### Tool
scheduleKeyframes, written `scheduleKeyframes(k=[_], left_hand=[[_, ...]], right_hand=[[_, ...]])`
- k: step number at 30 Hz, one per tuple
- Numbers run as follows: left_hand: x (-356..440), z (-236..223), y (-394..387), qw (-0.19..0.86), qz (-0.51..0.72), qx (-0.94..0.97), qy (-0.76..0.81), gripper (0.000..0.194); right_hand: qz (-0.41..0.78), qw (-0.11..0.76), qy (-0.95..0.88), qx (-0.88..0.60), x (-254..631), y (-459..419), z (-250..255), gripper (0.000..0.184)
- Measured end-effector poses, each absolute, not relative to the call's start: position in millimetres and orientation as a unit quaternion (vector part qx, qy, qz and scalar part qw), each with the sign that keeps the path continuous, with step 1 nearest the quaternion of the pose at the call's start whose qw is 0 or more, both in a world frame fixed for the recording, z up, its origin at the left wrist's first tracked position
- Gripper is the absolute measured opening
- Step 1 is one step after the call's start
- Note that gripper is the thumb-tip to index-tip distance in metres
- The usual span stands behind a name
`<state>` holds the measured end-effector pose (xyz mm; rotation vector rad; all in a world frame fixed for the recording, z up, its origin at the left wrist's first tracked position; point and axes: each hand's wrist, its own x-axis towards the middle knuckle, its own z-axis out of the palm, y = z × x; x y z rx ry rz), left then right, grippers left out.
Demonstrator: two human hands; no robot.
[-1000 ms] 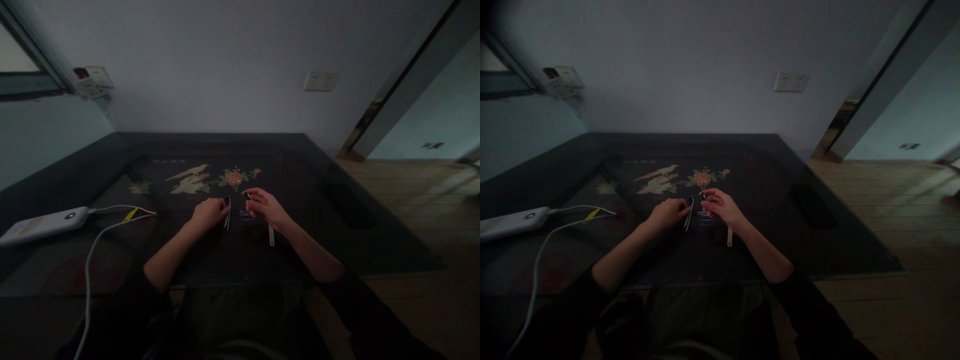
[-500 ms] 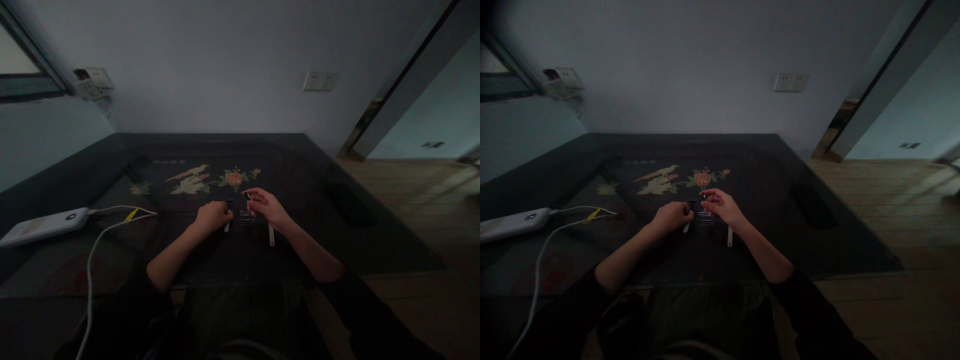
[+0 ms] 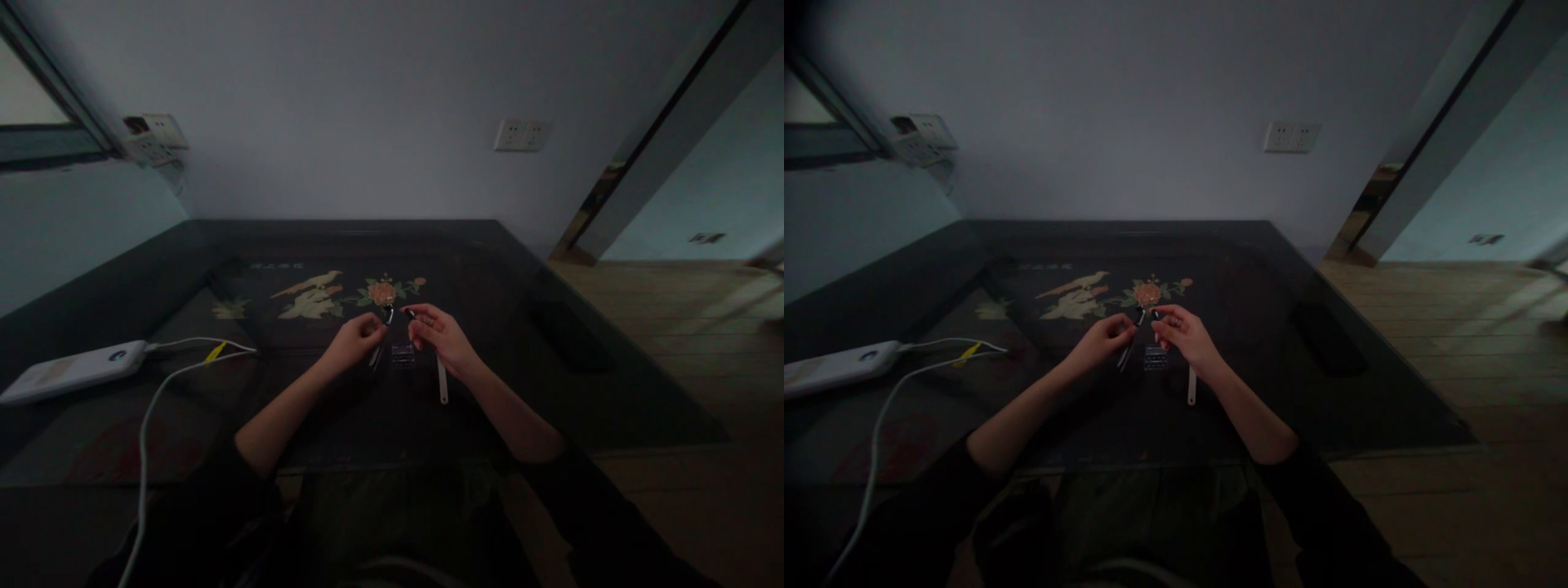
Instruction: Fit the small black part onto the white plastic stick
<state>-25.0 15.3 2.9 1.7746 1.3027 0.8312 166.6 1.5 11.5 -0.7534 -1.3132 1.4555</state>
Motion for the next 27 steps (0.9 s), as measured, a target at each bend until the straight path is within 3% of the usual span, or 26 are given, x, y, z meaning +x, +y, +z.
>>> scheduleKeyframes(k=[7, 16, 20, 27], left_hand=[[-14, 15, 2, 0.569, 0.477, 0.535, 0.404, 0.036], [-10, 14, -1, 0.598, 0.485, 0.499, 0.398, 0.036], [-10, 11, -2, 0.564, 0.517, 0.521, 0.378, 0.032], [-16, 10, -1, 0.394, 0.499, 0.650, 0.416, 0.029]], right_hand=[[0.592, 0.520, -0.526, -0.321, 168, 4, 11, 0.039], [0.599, 0.523, -0.515, -0.320, 169, 3, 11, 0.039], [0.626, 0.522, -0.494, -0.304, 170, 4, 13, 0.039], [0.620, 0.532, -0.494, -0.296, 170, 3, 13, 0.040]])
